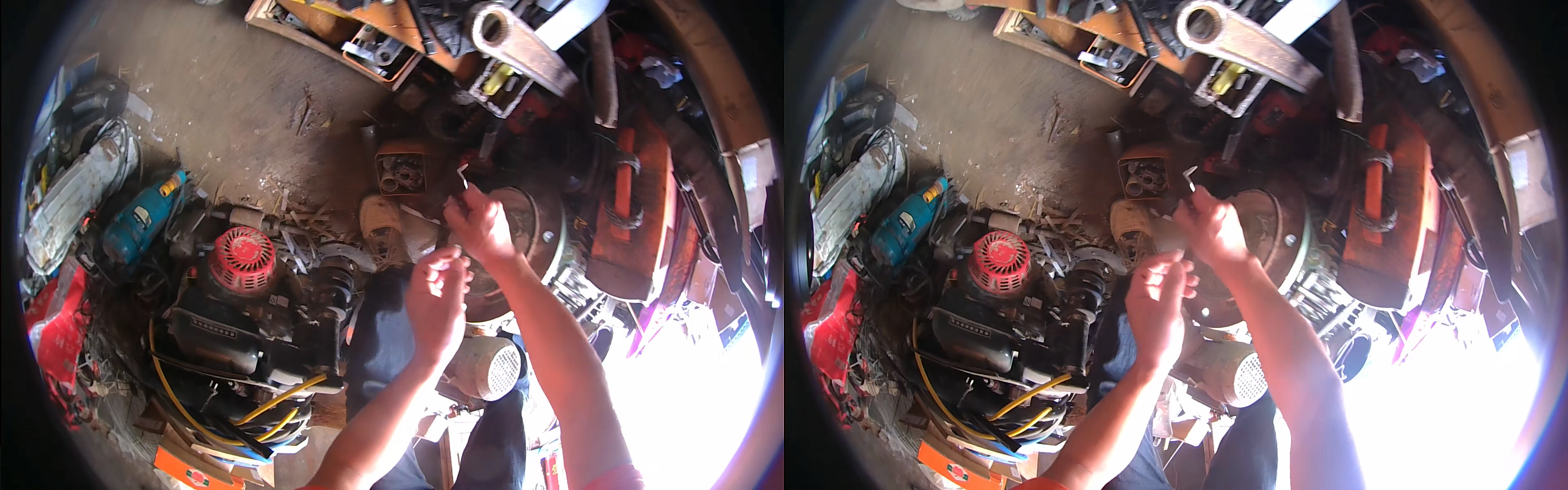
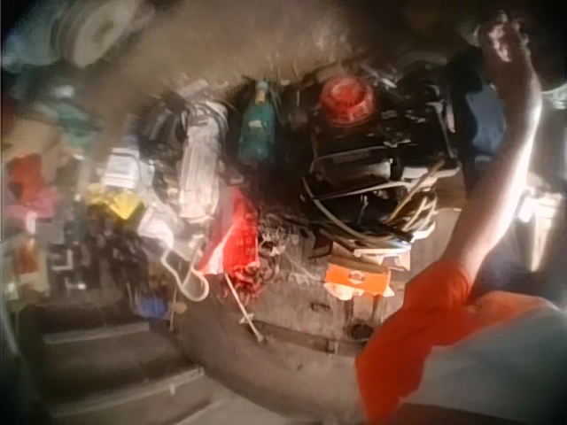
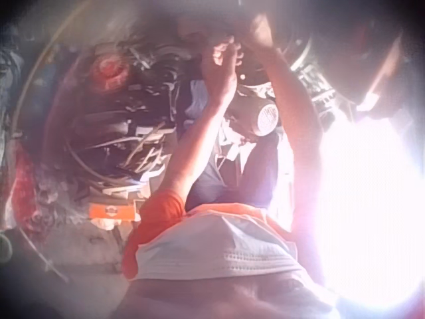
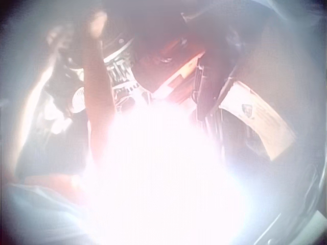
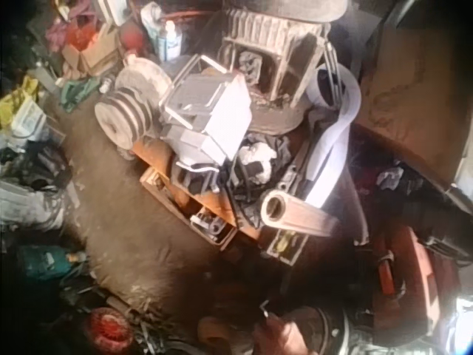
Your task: The person retrieves a metal rod and a hammer from a cluttered workshop, then sits on the floor to assemble mechanical components. They use the hammer to tap a cylindrical part onto the rod and fit it into a yellow housing, adjusting the assembly with their hands.
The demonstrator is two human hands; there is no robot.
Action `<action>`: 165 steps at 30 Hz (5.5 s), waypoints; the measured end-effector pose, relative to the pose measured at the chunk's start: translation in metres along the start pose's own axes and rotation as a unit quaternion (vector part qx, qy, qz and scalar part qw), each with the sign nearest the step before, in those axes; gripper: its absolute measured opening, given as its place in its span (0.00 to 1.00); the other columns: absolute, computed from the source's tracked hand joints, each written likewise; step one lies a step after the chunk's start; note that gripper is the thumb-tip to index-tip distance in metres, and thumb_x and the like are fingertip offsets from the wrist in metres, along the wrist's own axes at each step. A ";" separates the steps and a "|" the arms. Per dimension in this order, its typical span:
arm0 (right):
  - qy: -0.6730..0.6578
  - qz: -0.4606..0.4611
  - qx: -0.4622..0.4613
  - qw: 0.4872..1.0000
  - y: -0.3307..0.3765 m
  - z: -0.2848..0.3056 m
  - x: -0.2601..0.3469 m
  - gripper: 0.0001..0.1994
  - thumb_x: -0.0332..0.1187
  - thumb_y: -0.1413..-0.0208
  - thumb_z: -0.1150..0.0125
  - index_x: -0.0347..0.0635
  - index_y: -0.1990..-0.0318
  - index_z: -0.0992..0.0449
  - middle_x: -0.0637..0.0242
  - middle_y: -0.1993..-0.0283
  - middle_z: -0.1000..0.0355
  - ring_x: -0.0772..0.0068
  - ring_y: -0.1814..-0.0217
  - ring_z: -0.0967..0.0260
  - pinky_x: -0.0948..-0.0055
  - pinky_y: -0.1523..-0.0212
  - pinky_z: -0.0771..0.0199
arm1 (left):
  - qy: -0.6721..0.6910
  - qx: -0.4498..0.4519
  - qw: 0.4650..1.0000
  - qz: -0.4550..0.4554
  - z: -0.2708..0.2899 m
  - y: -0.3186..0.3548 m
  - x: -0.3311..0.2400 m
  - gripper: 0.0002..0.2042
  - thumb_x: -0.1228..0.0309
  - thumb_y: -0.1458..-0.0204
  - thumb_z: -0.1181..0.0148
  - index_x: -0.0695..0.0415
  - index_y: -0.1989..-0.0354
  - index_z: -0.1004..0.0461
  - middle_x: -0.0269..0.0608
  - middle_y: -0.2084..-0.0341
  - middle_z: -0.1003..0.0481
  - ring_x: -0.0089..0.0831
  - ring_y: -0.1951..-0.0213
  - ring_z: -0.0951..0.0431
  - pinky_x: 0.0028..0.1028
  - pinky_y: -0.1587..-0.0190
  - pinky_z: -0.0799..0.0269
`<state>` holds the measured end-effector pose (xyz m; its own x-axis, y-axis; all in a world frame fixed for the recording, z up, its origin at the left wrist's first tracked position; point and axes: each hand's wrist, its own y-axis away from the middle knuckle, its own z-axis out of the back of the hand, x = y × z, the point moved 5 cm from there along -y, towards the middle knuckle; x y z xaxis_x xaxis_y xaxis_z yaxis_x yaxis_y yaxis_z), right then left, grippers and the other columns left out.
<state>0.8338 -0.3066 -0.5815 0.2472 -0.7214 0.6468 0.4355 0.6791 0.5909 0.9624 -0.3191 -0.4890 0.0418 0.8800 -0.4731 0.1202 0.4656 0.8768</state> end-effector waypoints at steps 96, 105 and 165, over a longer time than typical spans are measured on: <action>-0.164 -0.332 -0.911 0.180 1.575 0.493 -0.227 0.10 0.37 0.32 0.49 0.40 0.61 0.29 0.70 0.73 0.35 0.81 0.74 0.37 0.81 0.73 0.36 | -0.717 0.265 0.608 0.216 -0.528 0.575 0.449 0.09 0.66 0.40 0.42 0.59 0.63 0.25 0.42 0.73 0.21 0.34 0.71 0.21 0.33 0.70 0.24; -0.512 -0.345 -0.694 0.370 1.450 0.635 -0.545 0.07 0.26 0.37 0.45 0.30 0.60 0.24 0.62 0.67 0.23 0.76 0.67 0.26 0.75 0.65 0.23 | -0.757 0.206 0.595 0.175 -0.670 0.630 0.545 0.09 0.65 0.40 0.42 0.58 0.60 0.26 0.44 0.71 0.22 0.35 0.71 0.22 0.34 0.70 0.27; -0.517 -0.556 -0.578 0.299 1.600 0.796 -1.427 0.13 0.34 0.45 0.37 0.28 0.63 0.21 0.61 0.78 0.24 0.75 0.78 0.26 0.72 0.74 0.27 | -0.782 0.424 0.414 0.192 -1.309 1.189 1.752 0.05 0.65 0.43 0.38 0.49 0.64 0.26 0.35 0.67 0.20 0.29 0.63 0.21 0.32 0.60 0.28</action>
<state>0.4890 1.9174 -0.1753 -0.7463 0.4192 0.5171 -0.0927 -0.8347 0.5429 -0.1199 1.8988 -0.1629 0.7309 -0.5722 -0.3721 0.0851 -0.4646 0.8814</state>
